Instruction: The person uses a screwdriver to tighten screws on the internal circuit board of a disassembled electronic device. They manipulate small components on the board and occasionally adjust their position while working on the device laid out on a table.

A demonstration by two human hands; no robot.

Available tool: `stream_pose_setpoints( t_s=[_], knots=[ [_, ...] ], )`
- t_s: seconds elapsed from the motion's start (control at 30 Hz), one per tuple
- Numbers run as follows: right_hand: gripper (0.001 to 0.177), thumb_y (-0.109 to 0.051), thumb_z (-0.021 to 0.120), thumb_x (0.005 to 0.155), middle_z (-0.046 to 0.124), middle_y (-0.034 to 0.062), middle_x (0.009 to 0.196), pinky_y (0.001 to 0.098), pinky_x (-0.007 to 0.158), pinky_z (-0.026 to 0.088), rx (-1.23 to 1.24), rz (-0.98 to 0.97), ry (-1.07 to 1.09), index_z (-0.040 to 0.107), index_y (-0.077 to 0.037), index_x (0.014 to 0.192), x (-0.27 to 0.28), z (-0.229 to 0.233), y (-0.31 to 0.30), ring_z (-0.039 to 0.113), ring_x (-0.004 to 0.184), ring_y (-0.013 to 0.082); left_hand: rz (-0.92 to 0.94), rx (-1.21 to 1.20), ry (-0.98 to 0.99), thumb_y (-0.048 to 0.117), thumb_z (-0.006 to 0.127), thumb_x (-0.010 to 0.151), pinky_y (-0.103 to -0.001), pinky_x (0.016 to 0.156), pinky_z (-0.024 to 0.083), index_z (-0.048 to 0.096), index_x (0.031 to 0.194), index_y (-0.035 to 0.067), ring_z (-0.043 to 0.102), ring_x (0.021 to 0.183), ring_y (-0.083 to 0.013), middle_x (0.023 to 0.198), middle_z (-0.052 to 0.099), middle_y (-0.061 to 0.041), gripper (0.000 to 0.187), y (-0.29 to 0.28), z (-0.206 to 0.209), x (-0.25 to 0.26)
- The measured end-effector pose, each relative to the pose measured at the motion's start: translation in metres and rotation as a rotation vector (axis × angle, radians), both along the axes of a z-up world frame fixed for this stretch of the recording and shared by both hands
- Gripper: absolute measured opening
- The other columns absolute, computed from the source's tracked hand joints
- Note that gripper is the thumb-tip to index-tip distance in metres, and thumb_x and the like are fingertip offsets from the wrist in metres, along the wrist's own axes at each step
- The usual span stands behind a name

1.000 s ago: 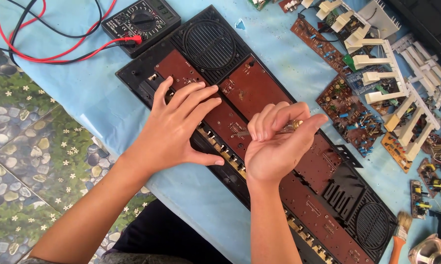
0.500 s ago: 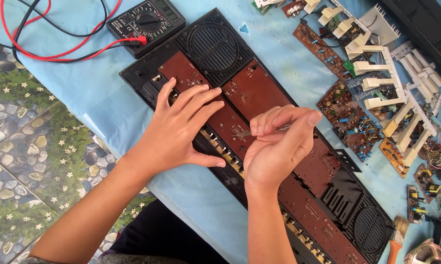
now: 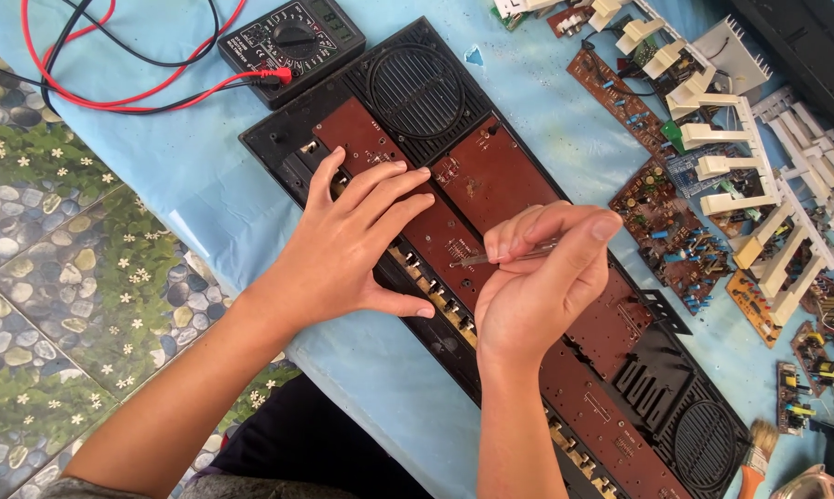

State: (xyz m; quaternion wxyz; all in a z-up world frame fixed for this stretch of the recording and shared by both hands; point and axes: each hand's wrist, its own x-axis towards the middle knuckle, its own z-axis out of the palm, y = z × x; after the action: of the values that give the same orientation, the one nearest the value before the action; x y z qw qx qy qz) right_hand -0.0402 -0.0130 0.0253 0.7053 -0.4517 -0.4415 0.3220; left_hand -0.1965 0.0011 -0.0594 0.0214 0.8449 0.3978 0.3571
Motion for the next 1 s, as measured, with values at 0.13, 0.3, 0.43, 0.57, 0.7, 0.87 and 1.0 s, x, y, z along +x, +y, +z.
stream_pose_setpoints(
  t_s=[0.13,0.3,0.43,0.57,0.7,0.87,1.0],
  knots=[
    [0.045,-0.036,0.035,0.110,0.041,0.0047,0.060,0.0278,0.050,0.038,0.020,0.118,-0.200,0.045,-0.010,0.075,-0.002,-0.002,-0.002,0.041,0.054,0.0146,-0.001,0.007,0.002,0.091,0.065,0.076,-0.065,0.119,0.020,0.062,0.138,0.003,0.051,0.141,-0.0329,0.151,0.055,-0.014,0.107,-0.001,0.000,0.000],
    [0.043,-0.037,0.037,0.110,0.026,-0.0007,0.058,0.0264,0.048,0.022,0.102,0.380,-0.087,0.037,-0.013,0.073,0.008,-0.009,0.007,0.023,0.051,0.0110,0.000,0.011,0.009,0.090,0.063,0.078,-0.065,0.119,0.020,0.061,0.138,0.003,0.050,0.141,-0.0332,0.153,0.054,-0.014,0.106,0.000,-0.001,-0.001],
    [0.051,-0.050,0.042,0.104,0.018,-0.0032,0.054,0.0301,0.050,0.013,-0.036,0.494,0.028,0.033,-0.015,0.067,0.019,-0.009,0.013,0.012,0.049,0.0103,0.002,0.017,0.023,0.092,0.064,0.076,-0.066,0.117,0.023,0.062,0.137,0.005,0.050,0.141,-0.0324,0.152,0.053,-0.014,0.107,0.000,0.000,-0.002],
    [0.053,-0.049,0.036,0.102,0.017,-0.0025,0.052,0.0326,0.050,0.010,-0.129,0.854,0.095,0.031,-0.015,0.062,0.046,-0.015,0.026,0.009,0.048,0.0118,-0.019,0.000,0.013,0.090,0.065,0.076,-0.067,0.117,0.022,0.061,0.137,0.005,0.049,0.142,-0.0333,0.153,0.051,-0.015,0.105,0.000,0.000,-0.003],
    [0.052,-0.048,0.042,0.100,0.017,-0.0034,0.053,0.0324,0.053,0.011,-0.173,1.009,0.073,0.029,-0.016,0.062,0.049,-0.005,0.024,0.009,0.052,0.0122,-0.023,-0.001,0.000,0.090,0.066,0.075,-0.067,0.117,0.022,0.061,0.135,0.005,0.049,0.142,-0.0334,0.153,0.052,-0.015,0.104,-0.001,-0.001,-0.003],
    [0.031,-0.034,0.034,0.112,0.050,0.0038,0.085,0.0299,0.076,0.045,-0.157,0.200,-0.523,0.045,-0.010,0.096,-0.017,0.030,-0.024,0.047,0.074,0.0140,-0.016,-0.013,0.005,0.089,0.062,0.079,-0.067,0.118,0.022,0.061,0.136,0.006,0.048,0.143,-0.0324,0.155,0.050,-0.014,0.101,-0.001,0.000,-0.003],
    [0.038,-0.025,0.033,0.108,0.029,-0.0015,0.061,0.0276,0.052,0.024,-0.067,0.211,-0.220,0.035,-0.014,0.071,-0.008,0.010,0.004,0.025,0.055,0.0102,-0.027,-0.014,0.026,0.089,0.065,0.078,-0.067,0.118,0.022,0.061,0.137,0.005,0.048,0.143,-0.0330,0.154,0.051,-0.015,0.103,0.000,0.000,-0.002]
  ],
)
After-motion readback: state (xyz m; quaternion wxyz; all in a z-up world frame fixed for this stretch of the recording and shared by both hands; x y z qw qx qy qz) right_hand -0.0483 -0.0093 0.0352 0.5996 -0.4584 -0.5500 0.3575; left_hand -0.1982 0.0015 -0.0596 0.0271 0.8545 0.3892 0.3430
